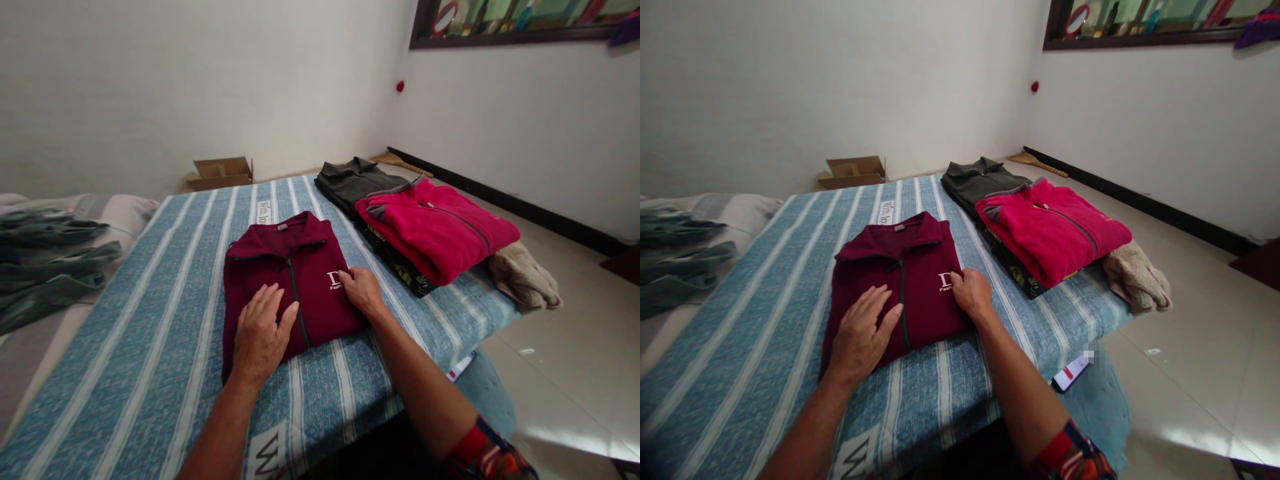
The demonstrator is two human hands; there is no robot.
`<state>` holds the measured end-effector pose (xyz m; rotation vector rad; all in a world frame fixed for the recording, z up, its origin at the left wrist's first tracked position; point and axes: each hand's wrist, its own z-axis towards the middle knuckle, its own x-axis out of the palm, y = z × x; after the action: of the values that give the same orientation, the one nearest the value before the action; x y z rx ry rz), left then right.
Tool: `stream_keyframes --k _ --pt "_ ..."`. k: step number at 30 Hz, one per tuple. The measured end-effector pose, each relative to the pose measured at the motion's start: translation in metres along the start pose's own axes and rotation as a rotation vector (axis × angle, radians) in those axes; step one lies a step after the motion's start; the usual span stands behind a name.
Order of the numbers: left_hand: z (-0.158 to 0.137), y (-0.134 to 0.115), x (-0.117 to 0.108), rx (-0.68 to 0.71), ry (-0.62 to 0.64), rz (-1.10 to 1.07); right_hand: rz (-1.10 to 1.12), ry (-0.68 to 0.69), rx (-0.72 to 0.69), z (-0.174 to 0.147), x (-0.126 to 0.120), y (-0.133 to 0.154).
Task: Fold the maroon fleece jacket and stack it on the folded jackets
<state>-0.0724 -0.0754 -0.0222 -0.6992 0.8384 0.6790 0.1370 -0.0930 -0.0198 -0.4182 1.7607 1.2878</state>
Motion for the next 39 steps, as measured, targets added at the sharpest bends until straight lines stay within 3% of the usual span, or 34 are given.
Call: stream_keyframes --k 39 --pt "0.0004 0.001 0.0006 0.003 -0.002 -0.023 0.003 -0.006 -0.003 -0.0006 -0.0002 -0.0007"
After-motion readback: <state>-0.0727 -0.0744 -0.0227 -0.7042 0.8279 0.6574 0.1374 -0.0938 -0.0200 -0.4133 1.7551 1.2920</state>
